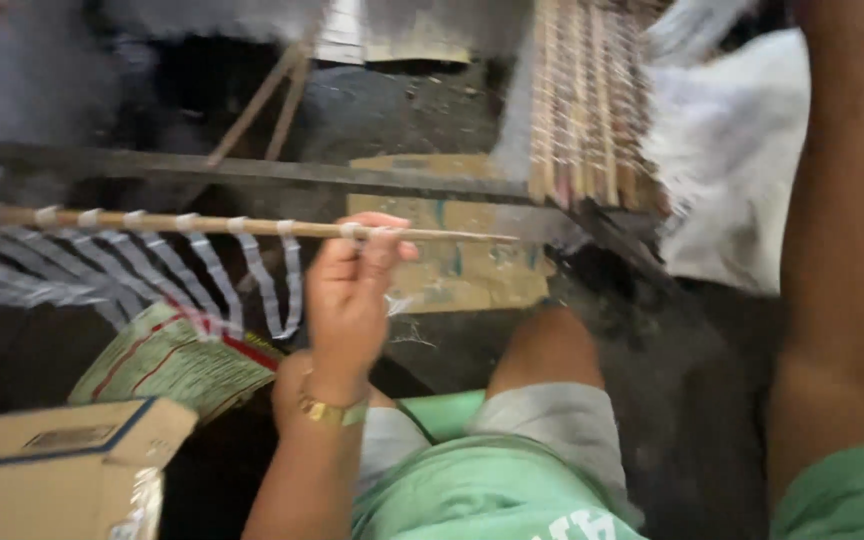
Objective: The person ties white yarn onto thin wooden sticks using a repetitive knotting method. They handle bundles of sticks, tie yarn around each stick, and place finished sticks aside. The work is performed by hand while seated on the floor.
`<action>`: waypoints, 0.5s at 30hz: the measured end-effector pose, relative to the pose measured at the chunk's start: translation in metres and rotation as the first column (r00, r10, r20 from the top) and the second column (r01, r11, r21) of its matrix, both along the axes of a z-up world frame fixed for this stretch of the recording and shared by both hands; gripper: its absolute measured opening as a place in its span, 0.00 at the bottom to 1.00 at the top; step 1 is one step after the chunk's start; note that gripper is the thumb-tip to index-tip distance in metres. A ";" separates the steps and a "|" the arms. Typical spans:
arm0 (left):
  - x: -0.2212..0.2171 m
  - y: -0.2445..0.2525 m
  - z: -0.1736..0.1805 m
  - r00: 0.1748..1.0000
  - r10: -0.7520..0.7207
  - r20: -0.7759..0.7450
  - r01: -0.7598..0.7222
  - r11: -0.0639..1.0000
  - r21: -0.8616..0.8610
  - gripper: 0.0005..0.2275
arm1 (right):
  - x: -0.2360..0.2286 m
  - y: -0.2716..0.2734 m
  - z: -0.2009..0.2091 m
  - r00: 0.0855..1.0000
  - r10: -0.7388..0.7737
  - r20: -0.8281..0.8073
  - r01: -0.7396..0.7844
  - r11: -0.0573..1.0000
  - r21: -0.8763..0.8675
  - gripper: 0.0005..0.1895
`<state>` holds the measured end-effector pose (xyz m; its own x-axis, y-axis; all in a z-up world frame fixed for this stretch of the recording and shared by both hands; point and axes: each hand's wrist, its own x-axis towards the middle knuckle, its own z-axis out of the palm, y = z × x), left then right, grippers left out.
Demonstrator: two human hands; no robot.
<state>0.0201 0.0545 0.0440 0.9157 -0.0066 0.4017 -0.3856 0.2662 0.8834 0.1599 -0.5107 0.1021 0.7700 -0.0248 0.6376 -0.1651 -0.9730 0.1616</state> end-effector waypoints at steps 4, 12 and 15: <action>0.002 0.000 0.019 0.999 -0.039 0.025 0.037 0.997 0.070 0.10 | 0.028 0.061 -0.059 0.995 0.073 0.072 -0.046 0.948 -0.316 0.10; 0.017 -0.010 0.026 0.995 -0.052 0.084 0.044 0.994 0.103 0.13 | -0.008 0.134 -0.110 0.844 0.142 -0.517 0.031 0.950 0.312 0.23; 0.017 -0.014 0.026 0.991 -0.127 0.047 0.121 0.986 0.111 0.16 | -0.037 0.192 -0.059 0.824 0.566 -0.033 -0.495 0.746 0.446 0.13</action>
